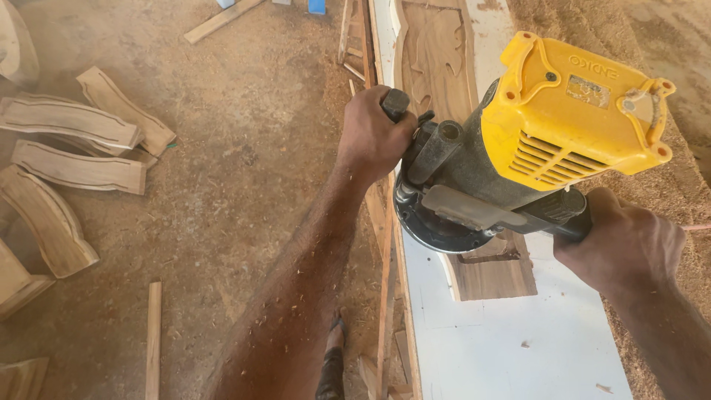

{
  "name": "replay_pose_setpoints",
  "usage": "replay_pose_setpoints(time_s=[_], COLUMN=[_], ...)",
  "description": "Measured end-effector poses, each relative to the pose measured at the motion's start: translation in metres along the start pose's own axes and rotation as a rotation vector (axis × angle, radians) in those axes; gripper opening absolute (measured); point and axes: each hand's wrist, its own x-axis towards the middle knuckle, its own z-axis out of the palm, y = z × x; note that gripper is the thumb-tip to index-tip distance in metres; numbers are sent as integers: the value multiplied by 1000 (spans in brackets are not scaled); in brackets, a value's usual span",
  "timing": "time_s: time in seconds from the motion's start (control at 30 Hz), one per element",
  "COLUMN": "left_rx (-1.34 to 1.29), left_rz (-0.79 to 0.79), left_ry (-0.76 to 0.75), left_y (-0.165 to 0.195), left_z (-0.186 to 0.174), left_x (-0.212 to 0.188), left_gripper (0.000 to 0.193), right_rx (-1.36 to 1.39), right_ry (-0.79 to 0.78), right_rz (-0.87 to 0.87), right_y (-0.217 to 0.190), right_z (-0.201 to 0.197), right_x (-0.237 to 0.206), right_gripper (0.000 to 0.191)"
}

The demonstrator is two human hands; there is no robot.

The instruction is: The person uses a yellow handheld router to carve a decorative pattern into a piece of wood clamped to a workbench. The person guides the router along the wood surface, creating grooves and removing material while sawdust accumulates.

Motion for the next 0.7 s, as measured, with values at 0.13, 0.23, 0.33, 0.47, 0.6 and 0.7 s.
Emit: replay_pose_setpoints(time_s=[0.13,0.23,0.33,0.47,0.6,0.7], left_rx=[13,11,20,24,53,109], left_rz=[33,-15,-16,-10,-49,1], left_ry=[5,-1,20,49,61,145], left_y=[-1,-3,-6,-11,-13,-12], left_z=[-1,-2,-4,-6,-7,-9], left_x=[-2,-2,-3,-4,-6,-14], left_gripper=[15,14,14,14,10,11], right_rx=[3,-9,3,17,-40,-19], right_ry=[2,9,13,40,49,40], right_rz=[-19,-37,-44,-91,-126,-143], right_y=[4,6,5,-1,-8,-11], right_z=[7,12,16,13,2,-7], right_x=[0,2,5,12,22,30], right_gripper=[31,29,29,32,28,25])
